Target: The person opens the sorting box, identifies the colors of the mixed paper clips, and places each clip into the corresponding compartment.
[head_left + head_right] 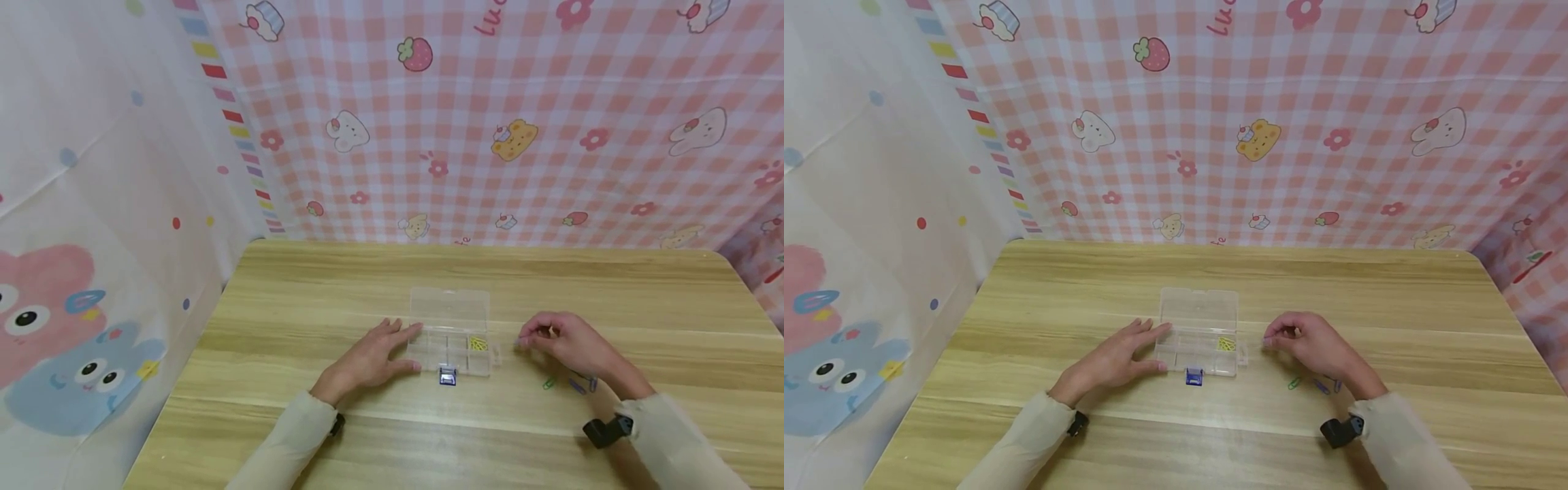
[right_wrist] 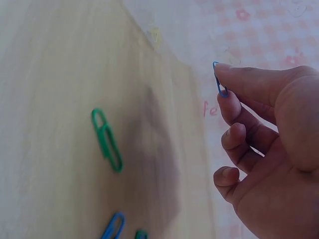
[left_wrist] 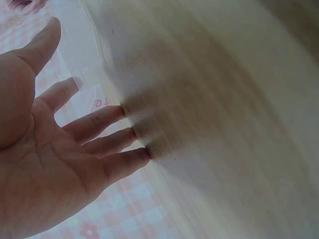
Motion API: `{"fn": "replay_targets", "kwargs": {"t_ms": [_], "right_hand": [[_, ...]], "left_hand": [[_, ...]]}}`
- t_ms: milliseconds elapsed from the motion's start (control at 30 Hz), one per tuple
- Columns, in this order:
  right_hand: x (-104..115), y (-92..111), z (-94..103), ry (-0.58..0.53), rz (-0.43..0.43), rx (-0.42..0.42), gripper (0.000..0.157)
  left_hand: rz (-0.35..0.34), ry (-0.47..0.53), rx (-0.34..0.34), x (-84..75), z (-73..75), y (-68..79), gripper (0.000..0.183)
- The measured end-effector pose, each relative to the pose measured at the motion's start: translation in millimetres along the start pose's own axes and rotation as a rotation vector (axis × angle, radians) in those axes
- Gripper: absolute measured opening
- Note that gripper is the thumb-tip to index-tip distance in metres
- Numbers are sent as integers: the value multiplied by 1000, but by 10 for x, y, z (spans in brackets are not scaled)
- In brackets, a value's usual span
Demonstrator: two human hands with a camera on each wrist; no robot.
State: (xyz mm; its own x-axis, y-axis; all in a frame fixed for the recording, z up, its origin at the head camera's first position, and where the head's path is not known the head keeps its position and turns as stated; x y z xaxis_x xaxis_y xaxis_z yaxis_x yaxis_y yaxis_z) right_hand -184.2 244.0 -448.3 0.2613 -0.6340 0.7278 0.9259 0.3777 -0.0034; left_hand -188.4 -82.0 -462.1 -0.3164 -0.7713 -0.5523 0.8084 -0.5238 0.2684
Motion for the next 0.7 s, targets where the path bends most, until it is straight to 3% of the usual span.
{"fn": "replay_targets", "kwargs": {"t_ms": [700], "right_hand": [[385,-319,-319,-87,78,51,8]], "left_hand": [[2,3,-1,0,-4,-1,69]]}}
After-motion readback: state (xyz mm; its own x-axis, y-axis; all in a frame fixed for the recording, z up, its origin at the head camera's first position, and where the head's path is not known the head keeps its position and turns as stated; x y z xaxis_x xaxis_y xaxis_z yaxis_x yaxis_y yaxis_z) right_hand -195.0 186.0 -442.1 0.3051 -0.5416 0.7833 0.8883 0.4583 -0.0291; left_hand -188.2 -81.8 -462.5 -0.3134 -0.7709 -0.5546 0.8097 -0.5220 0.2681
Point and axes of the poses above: each hand's wrist, its own y-axis away from the middle knuckle, its own z-axis out of the back of the hand, x = y × z, the point moved 4 cm from there along -y, towards the middle knuckle, and after that the axes turned 3 degrees about z, right-handed, at the moved point
